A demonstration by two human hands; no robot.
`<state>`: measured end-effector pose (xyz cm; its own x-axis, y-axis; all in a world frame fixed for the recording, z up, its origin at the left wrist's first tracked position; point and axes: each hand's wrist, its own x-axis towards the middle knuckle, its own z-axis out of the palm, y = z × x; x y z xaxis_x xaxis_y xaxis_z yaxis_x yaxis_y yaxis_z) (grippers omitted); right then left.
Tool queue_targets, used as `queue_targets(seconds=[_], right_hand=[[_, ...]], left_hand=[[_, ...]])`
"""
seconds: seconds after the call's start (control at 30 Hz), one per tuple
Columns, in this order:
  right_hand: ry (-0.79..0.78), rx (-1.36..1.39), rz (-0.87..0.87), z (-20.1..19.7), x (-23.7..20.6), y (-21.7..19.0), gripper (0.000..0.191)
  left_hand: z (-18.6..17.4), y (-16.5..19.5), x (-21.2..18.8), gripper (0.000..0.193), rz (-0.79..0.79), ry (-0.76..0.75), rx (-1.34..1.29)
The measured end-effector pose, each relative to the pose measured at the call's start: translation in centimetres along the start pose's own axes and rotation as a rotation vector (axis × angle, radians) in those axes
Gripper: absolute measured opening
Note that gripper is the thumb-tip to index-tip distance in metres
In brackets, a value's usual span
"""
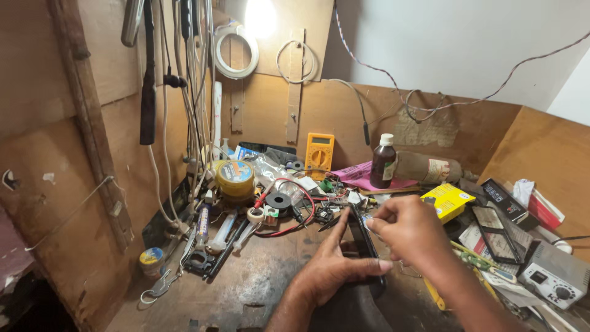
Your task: The person disassembles a small electronic device, removes the back cover, and uses a screwdriver to loosen screws on the internal frame. The person then uses a small brush to clean inside the device's chassis.
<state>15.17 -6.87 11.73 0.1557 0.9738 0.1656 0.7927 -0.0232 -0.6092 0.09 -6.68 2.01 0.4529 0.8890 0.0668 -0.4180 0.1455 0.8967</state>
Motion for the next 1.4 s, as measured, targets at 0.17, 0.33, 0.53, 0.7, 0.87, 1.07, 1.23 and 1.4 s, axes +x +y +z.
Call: queue_targets(seconds=[0.17, 0.33, 0.53, 0.7, 0.87, 1.07, 1.23, 1.4], right_hand=[[-0.118, 0.455, 0.077, -2.1, -1.4, 1.5, 0.028], [0.026, 0.523, 0.024, -0.7, -5.2, 3.5, 0.025], [0.085, 0.499, 0.021, 1.0, -6.6, 4.1, 0.022], [0.094, 0.492, 0.032, 1.3, -6.7, 4.4, 0.020], [0.138, 0.391, -0.068, 1.2, -7.0, 4.5, 0.019], [0.118, 0.318, -0.060, 0.8, -7.4, 4.1, 0.021], [-0.055, 0.399, 0.085, 0.3, -7.0, 4.2, 0.022], [0.383, 0.133, -0.608, 2.2, -7.5, 4.9, 0.014]], left_hand=[[-0.3, -0.2, 0.7, 0.137, 0.019, 0.004, -0.163], [-0.7, 0.0, 1.1, 0.133, 0.028, 0.112, -0.240], [-0.5, 0.2, 0.9, 0.127, 0.024, 0.131, -0.306], [-0.6, -0.1, 0.9, 0.128, 0.034, 0.144, -0.240], [-0.7, -0.2, 1.0, 0.129, 0.035, 0.146, -0.207], [-0.5, 0.0, 0.8, 0.130, 0.024, 0.147, -0.188], [-0.3, 0.4, 0.5, 0.127, 0.035, 0.118, -0.167], [0.1, 0.8, 0.1, 0.127, 0.049, 0.140, -0.172]])
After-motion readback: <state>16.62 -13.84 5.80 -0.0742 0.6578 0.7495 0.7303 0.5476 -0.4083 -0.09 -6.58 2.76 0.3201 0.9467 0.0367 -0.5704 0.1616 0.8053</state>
